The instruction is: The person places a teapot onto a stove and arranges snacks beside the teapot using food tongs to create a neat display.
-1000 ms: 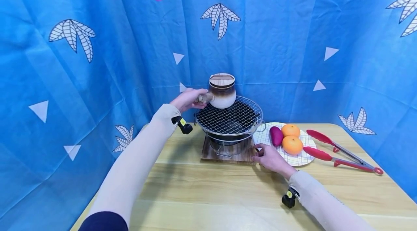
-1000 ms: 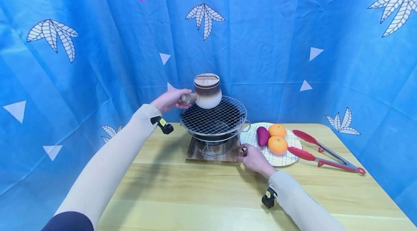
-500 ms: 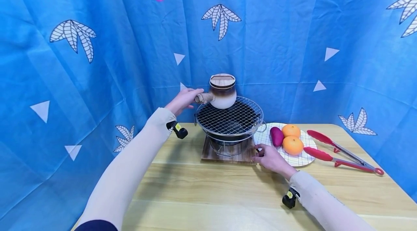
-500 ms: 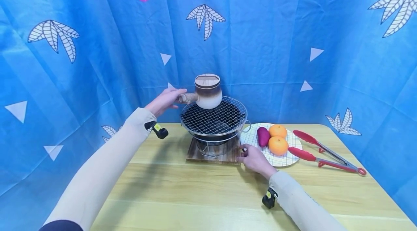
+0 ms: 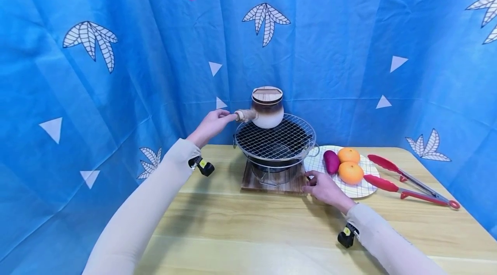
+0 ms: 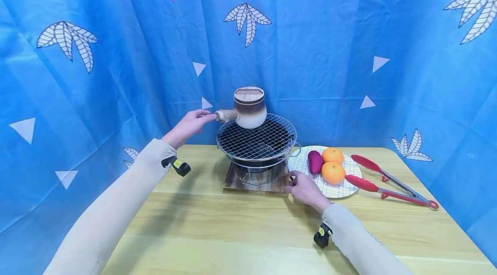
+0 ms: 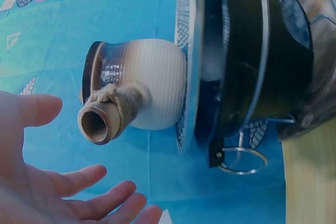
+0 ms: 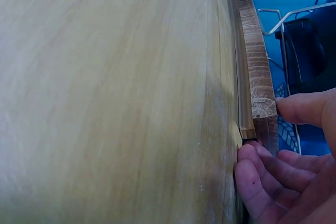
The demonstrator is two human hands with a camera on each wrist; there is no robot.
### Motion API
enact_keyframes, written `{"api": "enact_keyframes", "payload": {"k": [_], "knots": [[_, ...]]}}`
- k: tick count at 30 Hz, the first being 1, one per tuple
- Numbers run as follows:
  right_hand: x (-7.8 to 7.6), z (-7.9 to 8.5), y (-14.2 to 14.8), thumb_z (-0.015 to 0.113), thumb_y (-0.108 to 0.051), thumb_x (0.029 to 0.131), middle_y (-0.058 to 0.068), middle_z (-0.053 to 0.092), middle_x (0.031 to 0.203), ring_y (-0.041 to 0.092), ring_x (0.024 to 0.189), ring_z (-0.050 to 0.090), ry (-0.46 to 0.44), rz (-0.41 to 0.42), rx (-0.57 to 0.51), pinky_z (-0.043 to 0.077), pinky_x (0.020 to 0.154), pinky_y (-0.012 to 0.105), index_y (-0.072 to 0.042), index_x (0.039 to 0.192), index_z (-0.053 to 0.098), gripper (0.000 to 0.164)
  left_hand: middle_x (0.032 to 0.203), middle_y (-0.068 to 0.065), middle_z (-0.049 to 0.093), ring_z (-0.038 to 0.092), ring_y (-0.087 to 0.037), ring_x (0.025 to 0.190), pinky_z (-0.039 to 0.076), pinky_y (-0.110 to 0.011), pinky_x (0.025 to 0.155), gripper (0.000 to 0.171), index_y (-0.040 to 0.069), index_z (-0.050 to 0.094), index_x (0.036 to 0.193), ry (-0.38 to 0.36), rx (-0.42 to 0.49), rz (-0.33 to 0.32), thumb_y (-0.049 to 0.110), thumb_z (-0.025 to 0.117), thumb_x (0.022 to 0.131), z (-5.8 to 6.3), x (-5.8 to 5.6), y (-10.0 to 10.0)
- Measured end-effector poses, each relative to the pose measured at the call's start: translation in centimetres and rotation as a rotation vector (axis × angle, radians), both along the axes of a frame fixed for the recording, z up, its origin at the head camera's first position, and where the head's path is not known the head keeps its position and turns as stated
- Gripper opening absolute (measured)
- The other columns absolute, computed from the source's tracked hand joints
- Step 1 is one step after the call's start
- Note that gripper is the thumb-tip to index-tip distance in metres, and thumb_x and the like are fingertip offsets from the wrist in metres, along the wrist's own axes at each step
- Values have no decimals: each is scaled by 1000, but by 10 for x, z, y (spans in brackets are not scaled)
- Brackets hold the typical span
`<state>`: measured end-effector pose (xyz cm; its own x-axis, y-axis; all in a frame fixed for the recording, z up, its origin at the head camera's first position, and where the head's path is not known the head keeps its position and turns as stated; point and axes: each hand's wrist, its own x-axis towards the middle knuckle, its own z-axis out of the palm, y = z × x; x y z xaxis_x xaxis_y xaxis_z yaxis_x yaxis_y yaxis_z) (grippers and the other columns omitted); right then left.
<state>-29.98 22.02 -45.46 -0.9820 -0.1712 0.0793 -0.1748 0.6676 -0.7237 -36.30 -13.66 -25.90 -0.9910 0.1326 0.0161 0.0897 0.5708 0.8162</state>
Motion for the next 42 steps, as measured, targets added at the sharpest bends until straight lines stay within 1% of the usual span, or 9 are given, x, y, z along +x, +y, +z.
{"api": "enact_keyframes", "payload": {"k": [4,8,12,15,20,26,31,36,42], "knots": [[-1,0,1,76,-15,86,13,72,97,21,88,68,15,6,14,59,77,36,4,131,58,52,150,-15,49,45,-34,138,40,-53,115,68,9,47,146,56,-70,3,55,57,97,-5,8,-4],[-2,-1,2,76,-15,86,13,72,98,21,88,68,6,9,6,59,78,37,4,131,58,52,149,-16,50,47,-34,137,42,-52,113,68,10,47,147,83,-109,-11,55,56,97,-13,14,-9],[-2,-2,2,76,-15,86,13,73,99,22,88,69,-3,6,0,60,78,36,4,132,57,53,149,-16,50,48,-33,136,43,-52,113,69,10,47,147,76,-116,-13,57,56,97,-20,19,-12],[-2,-2,1,76,-15,86,13,73,99,22,89,68,-2,7,1,59,77,35,4,132,57,53,149,-15,50,49,-33,136,43,-53,112,69,11,46,147,73,-118,-11,56,56,97,-22,22,-16],[-1,-1,2,75,-16,87,13,72,99,21,88,68,-5,10,3,59,75,33,4,132,57,53,147,-17,52,51,-34,134,45,-52,110,67,9,47,147,96,-134,-18,54,57,98,-28,25,-22],[2,2,3,75,-16,87,14,72,100,22,88,67,-21,10,9,59,72,32,4,134,56,54,143,-18,55,53,-35,131,47,-52,107,62,7,50,144,97,-170,-36,49,58,98,-38,29,-24],[2,3,3,75,-16,87,13,72,99,20,85,67,-19,15,2,58,69,29,4,134,56,54,139,-18,58,56,-35,128,50,-50,104,61,7,52,142,99,-208,-38,49,59,98,-48,30,-24],[2,3,2,75,-15,88,13,71,98,20,84,66,-23,13,-4,57,68,29,5,134,56,53,135,-16,61,58,-33,124,51,-48,102,61,7,52,141,90,-205,-53,47,61,97,-58,34,-24],[2,4,1,74,-14,88,13,71,98,20,84,66,-27,16,-7,57,68,29,5,134,55,53,136,-17,60,57,-34,125,50,-49,104,60,6,52,142,73,-206,-51,44,61,97,-68,35,-25]]}}
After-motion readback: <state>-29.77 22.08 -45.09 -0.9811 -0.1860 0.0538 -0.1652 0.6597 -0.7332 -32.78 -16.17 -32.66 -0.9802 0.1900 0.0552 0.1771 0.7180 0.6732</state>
